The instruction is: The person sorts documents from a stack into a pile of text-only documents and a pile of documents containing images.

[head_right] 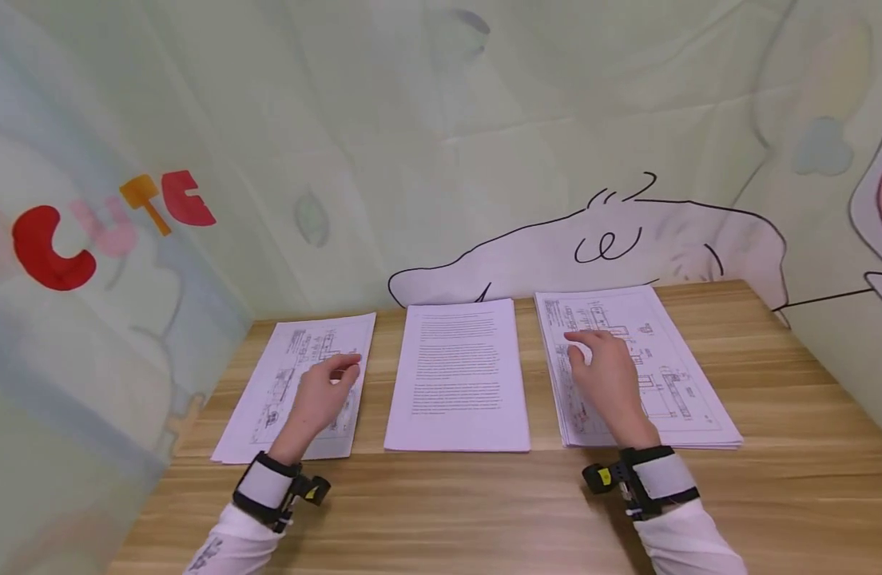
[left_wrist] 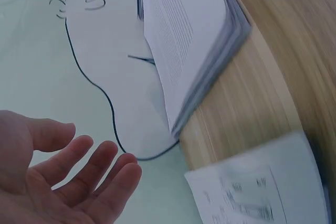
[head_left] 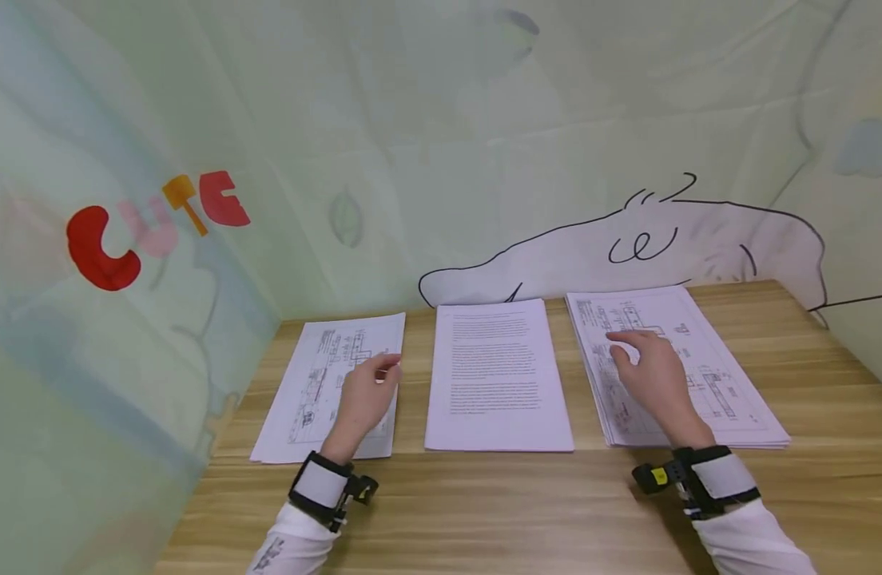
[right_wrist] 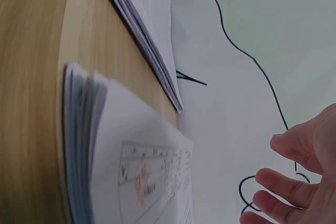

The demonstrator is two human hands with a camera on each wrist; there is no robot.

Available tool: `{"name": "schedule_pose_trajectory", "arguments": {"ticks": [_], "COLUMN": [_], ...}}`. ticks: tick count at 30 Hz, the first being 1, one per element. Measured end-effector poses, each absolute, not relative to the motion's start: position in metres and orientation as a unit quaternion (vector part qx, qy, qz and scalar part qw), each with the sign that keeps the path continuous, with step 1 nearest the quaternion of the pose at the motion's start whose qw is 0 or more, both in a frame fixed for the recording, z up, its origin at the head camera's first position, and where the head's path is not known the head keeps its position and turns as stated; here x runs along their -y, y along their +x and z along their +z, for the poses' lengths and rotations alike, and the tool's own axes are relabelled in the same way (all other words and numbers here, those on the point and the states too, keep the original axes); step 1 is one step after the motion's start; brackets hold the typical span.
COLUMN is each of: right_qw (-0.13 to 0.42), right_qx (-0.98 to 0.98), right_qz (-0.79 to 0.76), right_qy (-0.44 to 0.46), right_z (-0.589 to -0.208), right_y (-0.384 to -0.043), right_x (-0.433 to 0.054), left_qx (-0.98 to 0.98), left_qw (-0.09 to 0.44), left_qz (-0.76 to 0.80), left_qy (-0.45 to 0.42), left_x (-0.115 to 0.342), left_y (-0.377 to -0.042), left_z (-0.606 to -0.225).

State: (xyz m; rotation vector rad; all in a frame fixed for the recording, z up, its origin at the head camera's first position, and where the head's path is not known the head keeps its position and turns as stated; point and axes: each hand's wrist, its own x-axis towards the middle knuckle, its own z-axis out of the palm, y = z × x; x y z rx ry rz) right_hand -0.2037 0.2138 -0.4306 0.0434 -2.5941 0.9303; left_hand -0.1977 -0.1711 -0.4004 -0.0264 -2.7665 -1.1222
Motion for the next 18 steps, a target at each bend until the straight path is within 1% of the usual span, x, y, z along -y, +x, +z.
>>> {"name": "schedule_pose_trajectory", "arguments": {"ticks": [5,9,13,18], "right_qw": [0.164,0.156,0.161,0.137], "right_qx": [0.924,0.918,0.910,0.903], "right_qz": [0.343,0.356,0.369,0.386], "right_qy": [0.045,0.075,0.102,0.130], "right_z": [-0.427,-0.430,-0.433,-0.434], "right_y": [-0.199,-0.196,-0.195,-0.194], "right_x": [-0.188,-0.167,-0.145,-0.116], "left_qx": [0.934,0.943,0.947,0.953], "left_qw": [0.081,0.068,0.043,0.010], "left_qz": [-0.348,-0.323,-0.307,-0.286], "left_qy": [0.024,0.049,0.078,0.096], "left_x": [0.213,0.239,0.259,0.279], "left_y": [-0.202,-0.205,-0.204,-0.201], "left_z": [-0.393,-0.384,-0.383,-0.394]}}
